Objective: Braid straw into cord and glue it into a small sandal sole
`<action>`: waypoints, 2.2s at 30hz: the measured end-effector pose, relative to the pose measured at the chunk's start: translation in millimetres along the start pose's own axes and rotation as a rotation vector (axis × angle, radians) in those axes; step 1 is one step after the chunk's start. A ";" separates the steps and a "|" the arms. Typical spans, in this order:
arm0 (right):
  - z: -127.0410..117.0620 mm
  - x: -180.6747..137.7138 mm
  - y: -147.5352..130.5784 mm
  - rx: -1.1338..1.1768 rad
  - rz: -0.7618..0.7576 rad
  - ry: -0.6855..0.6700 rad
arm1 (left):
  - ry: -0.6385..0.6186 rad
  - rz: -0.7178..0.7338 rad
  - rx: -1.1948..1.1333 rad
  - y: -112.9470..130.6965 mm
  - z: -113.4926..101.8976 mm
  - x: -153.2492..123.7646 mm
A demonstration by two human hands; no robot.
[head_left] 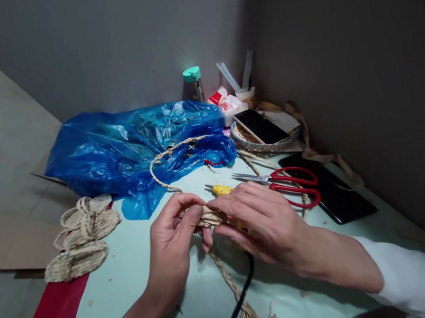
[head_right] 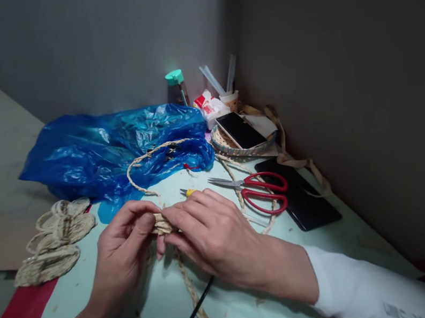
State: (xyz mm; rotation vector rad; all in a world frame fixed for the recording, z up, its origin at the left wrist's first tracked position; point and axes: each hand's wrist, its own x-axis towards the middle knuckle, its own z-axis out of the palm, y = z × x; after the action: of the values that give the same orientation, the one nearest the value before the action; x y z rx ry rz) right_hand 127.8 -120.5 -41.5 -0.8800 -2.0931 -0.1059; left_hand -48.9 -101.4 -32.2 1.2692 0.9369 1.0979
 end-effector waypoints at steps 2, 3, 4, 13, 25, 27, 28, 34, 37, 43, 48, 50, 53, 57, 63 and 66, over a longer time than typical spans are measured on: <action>2.4 -1.6 1.9 0.020 0.008 0.011 | 0.015 -0.024 -0.003 -2.2 1.8 0.7; 4.2 -2.6 2.4 0.025 0.004 0.021 | 0.025 -0.033 0.008 -3.2 2.3 0.3; 6.5 -4.0 2.8 0.031 0.002 0.032 | 0.035 -0.040 0.029 -4.2 2.7 -0.4; 20.4 -14.4 5.6 0.091 0.092 -0.034 | 0.087 -0.087 0.154 -13.2 -0.7 1.7; 0.1 -6.6 4.4 0.350 0.188 -0.085 | 0.049 0.315 0.429 -8.4 -3.7 -6.4; 4.3 -8.6 6.0 0.352 0.141 -0.029 | 0.021 0.338 0.460 -10.6 -6.1 -7.8; 5.9 -9.3 6.7 0.338 0.124 0.002 | 0.010 0.351 0.472 -12.1 -7.5 -8.4; 11.8 -13.6 6.6 0.228 0.070 0.117 | 0.064 0.519 0.571 -20.8 -9.7 -11.4; 15.8 -18.7 5.8 0.239 0.074 0.141 | 0.061 0.606 0.521 -23.4 -8.2 -12.8; 13.3 -18.0 9.2 0.239 -0.035 0.125 | -0.007 0.644 0.448 -24.4 -11.6 -10.2; -10.2 -1.7 9.4 0.459 0.229 -0.084 | 0.070 0.678 0.495 -14.4 -15.0 -3.2; -15.8 2.7 8.4 0.555 0.387 -0.139 | 0.095 0.718 0.517 -10.6 -15.8 -1.9; -16.0 5.1 7.3 0.700 0.508 -0.186 | 0.061 0.740 0.534 -8.3 -16.8 -2.1; -11.0 5.0 6.3 0.848 0.624 -0.130 | 0.006 0.723 0.557 -9.7 -16.5 -3.6; -3.4 0.1 6.3 0.893 0.675 0.082 | 0.144 0.495 0.406 -11.7 -9.7 -3.6; 1.4 -4.6 5.3 0.716 0.629 0.173 | 0.181 0.250 0.178 -11.3 -4.2 -4.0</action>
State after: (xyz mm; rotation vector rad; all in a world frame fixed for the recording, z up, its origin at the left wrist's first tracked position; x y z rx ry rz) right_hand 132.0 -118.6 -47.0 -0.9725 -1.4351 0.8151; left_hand -52.8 -104.0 -44.1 1.4799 1.0495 1.3665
